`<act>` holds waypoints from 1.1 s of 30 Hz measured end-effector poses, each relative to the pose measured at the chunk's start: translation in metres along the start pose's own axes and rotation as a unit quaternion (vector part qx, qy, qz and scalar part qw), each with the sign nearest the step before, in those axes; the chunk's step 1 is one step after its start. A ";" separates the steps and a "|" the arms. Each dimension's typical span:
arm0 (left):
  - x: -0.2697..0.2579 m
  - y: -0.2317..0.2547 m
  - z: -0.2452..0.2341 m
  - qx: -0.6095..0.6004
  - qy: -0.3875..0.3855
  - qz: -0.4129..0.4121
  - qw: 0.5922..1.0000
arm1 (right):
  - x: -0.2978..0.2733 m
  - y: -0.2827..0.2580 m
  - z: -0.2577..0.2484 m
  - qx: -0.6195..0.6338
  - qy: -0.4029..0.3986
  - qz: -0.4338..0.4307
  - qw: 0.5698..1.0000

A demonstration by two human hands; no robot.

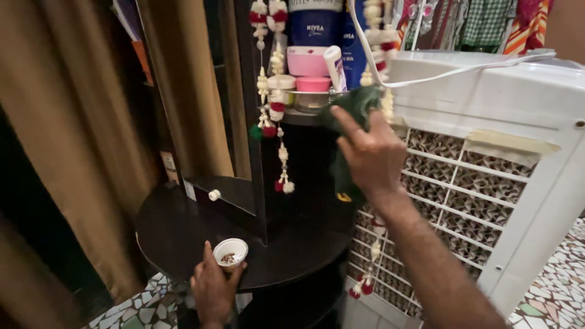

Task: The person wipes the surfaces of a dark corner shelf unit using a green cloth. They move a small white cup aside to reach the top shelf, then continue wiping the sides and lower shelves.

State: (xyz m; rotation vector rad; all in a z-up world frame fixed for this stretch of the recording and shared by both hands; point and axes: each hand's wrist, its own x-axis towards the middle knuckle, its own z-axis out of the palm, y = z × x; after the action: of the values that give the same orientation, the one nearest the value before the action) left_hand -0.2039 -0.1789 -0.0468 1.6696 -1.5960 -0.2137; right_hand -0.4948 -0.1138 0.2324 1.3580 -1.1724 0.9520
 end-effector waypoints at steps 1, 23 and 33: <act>-0.001 -0.002 0.001 0.005 -0.002 0.002 1.000 | 0.000 0.009 0.000 -0.005 0.006 0.007 1.000; 0.013 -0.019 0.026 0.050 -0.056 -0.040 0.996 | 0.023 0.068 -0.002 -0.003 -0.206 0.016 0.978; 0.015 -0.018 0.025 0.066 -0.060 -0.037 0.995 | 0.005 0.062 -0.003 0.009 -0.173 0.015 0.985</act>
State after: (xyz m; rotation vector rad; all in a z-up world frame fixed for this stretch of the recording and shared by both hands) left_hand -0.2030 -0.2048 -0.0689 1.8483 -1.6690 -0.2545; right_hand -0.5541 -0.1091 0.2501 1.5664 -1.4496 0.7661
